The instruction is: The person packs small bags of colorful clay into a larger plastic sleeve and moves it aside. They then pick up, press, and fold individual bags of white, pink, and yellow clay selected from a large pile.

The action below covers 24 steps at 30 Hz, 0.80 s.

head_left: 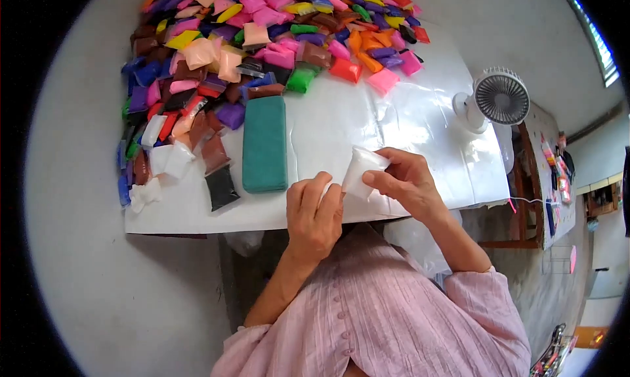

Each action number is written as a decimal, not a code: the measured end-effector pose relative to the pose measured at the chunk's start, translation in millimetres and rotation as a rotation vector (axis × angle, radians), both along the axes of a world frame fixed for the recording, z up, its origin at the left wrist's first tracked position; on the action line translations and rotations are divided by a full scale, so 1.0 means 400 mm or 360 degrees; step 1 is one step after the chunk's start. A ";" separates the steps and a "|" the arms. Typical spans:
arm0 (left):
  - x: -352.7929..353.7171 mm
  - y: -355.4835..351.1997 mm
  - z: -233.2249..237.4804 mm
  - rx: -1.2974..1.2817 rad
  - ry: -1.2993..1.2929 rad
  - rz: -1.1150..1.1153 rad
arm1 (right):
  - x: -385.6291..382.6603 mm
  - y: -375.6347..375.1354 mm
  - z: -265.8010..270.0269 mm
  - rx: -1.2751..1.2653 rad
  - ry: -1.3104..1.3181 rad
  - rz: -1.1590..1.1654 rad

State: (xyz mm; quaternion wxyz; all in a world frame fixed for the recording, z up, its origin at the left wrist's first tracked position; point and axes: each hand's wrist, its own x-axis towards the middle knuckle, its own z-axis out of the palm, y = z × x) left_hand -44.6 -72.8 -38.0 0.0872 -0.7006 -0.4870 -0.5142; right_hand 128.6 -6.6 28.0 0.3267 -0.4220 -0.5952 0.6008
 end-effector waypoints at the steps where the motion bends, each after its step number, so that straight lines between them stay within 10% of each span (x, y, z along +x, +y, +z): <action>1: -0.004 -0.004 0.012 -0.0065 -0.0037 0.0020 | -0.015 0.005 -0.001 0.0141 0.0025 -0.0008; 14: -0.081 0.012 0.013 -0.0491 0.0171 0.0986 | -0.258 0.202 -0.049 0.1709 -0.0887 -0.0097; 24: -0.087 0.019 0.000 -0.0498 0.0000 0.0845 | -0.280 0.230 -0.113 0.1349 -0.0820 0.0038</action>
